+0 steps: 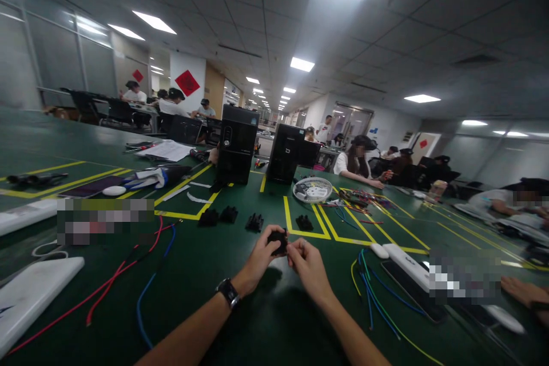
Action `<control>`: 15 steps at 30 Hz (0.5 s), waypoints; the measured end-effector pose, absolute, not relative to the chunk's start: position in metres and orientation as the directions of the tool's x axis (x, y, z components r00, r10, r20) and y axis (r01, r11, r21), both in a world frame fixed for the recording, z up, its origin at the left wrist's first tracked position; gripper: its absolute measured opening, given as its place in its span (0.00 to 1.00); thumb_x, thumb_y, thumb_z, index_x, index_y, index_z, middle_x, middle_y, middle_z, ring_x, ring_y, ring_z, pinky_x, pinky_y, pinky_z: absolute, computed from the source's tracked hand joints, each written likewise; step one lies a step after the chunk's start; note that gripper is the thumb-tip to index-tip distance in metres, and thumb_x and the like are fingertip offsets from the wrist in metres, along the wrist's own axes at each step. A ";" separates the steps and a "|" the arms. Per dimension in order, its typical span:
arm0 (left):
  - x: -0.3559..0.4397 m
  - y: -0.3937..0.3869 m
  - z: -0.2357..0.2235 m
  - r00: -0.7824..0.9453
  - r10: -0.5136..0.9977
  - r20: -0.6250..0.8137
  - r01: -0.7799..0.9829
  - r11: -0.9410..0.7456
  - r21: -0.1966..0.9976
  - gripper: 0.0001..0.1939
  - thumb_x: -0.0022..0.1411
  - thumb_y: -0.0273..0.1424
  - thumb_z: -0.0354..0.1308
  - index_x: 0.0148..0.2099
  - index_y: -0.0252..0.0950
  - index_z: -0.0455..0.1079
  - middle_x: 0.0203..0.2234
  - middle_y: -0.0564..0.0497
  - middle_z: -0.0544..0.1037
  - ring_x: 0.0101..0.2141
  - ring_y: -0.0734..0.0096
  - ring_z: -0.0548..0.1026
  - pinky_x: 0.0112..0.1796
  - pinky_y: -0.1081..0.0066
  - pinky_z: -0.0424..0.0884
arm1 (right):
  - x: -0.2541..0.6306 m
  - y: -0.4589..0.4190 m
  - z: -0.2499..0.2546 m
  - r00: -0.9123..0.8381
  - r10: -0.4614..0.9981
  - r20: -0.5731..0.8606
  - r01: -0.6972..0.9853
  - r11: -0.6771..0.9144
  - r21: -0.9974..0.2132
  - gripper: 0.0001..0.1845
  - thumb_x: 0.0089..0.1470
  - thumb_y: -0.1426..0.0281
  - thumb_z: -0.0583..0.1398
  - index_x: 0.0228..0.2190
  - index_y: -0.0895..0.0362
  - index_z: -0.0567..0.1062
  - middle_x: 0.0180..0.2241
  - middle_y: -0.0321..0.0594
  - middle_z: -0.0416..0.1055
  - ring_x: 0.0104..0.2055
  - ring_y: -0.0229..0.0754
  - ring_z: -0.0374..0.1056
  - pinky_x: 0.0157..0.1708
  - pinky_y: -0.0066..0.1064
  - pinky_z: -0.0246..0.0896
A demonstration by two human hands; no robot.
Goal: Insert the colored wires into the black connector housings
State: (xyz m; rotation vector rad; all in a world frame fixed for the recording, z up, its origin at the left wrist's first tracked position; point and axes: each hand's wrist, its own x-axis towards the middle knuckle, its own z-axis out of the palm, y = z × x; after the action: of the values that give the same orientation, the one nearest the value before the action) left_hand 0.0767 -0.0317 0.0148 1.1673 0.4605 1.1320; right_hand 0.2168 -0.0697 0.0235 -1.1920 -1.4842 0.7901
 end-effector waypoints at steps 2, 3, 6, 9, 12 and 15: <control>0.077 -0.034 0.015 0.425 0.869 0.253 -0.467 -0.029 0.884 0.11 0.57 0.28 0.50 0.45 0.38 0.61 0.47 0.47 0.69 0.44 0.66 0.71 0.44 0.63 0.71 | 0.217 -0.071 0.023 0.049 0.946 0.321 0.283 0.295 -0.913 0.20 0.53 0.53 0.56 0.26 0.58 0.67 0.19 0.32 0.64 0.19 0.34 0.55 0.19 0.25 0.47; 0.077 -0.035 0.016 0.430 0.866 0.254 -0.472 -0.025 0.881 0.11 0.57 0.28 0.50 0.45 0.38 0.60 0.48 0.47 0.68 0.44 0.65 0.71 0.44 0.63 0.71 | 0.217 -0.071 0.023 0.057 0.945 0.323 0.291 0.294 -0.911 0.20 0.53 0.53 0.56 0.26 0.58 0.68 0.19 0.33 0.65 0.19 0.34 0.56 0.19 0.25 0.47; 0.077 -0.036 0.017 0.446 0.856 0.262 -0.468 -0.027 0.883 0.12 0.58 0.28 0.50 0.45 0.39 0.60 0.48 0.47 0.68 0.44 0.64 0.71 0.43 0.63 0.71 | 0.217 -0.070 0.022 0.067 0.941 0.331 0.320 0.294 -0.901 0.19 0.53 0.53 0.57 0.26 0.58 0.68 0.19 0.33 0.66 0.20 0.35 0.58 0.20 0.26 0.48; 0.076 -0.036 0.016 0.452 0.846 0.284 -0.433 -0.070 0.899 0.12 0.58 0.29 0.50 0.46 0.39 0.60 0.48 0.48 0.67 0.43 0.64 0.71 0.42 0.63 0.71 | 0.216 -0.070 0.022 0.069 0.942 0.327 0.336 0.287 -0.897 0.19 0.53 0.54 0.57 0.26 0.58 0.68 0.19 0.33 0.66 0.20 0.35 0.58 0.19 0.25 0.48; 0.075 -0.039 0.017 0.398 0.846 0.356 -0.339 -0.225 0.914 0.12 0.57 0.29 0.51 0.45 0.40 0.61 0.46 0.48 0.69 0.41 0.65 0.71 0.40 0.65 0.71 | 0.215 -0.071 0.024 0.055 0.955 0.292 0.332 0.258 -0.907 0.19 0.53 0.54 0.57 0.25 0.58 0.68 0.18 0.33 0.66 0.19 0.34 0.56 0.18 0.25 0.47; 0.073 -0.044 0.020 0.293 0.835 0.466 -0.157 -0.439 0.885 0.14 0.57 0.28 0.54 0.46 0.40 0.63 0.42 0.49 0.71 0.43 0.66 0.70 0.45 0.66 0.67 | 0.213 -0.074 0.026 0.028 0.970 0.240 0.327 0.218 -0.919 0.20 0.52 0.53 0.58 0.24 0.58 0.66 0.17 0.32 0.64 0.17 0.33 0.53 0.17 0.25 0.45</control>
State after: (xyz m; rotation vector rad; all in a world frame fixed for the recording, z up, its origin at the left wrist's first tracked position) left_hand 0.0729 -0.0441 0.0204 1.6165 0.6338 1.3173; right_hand 0.2134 -0.0737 0.0260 -1.2896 -1.4923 0.8099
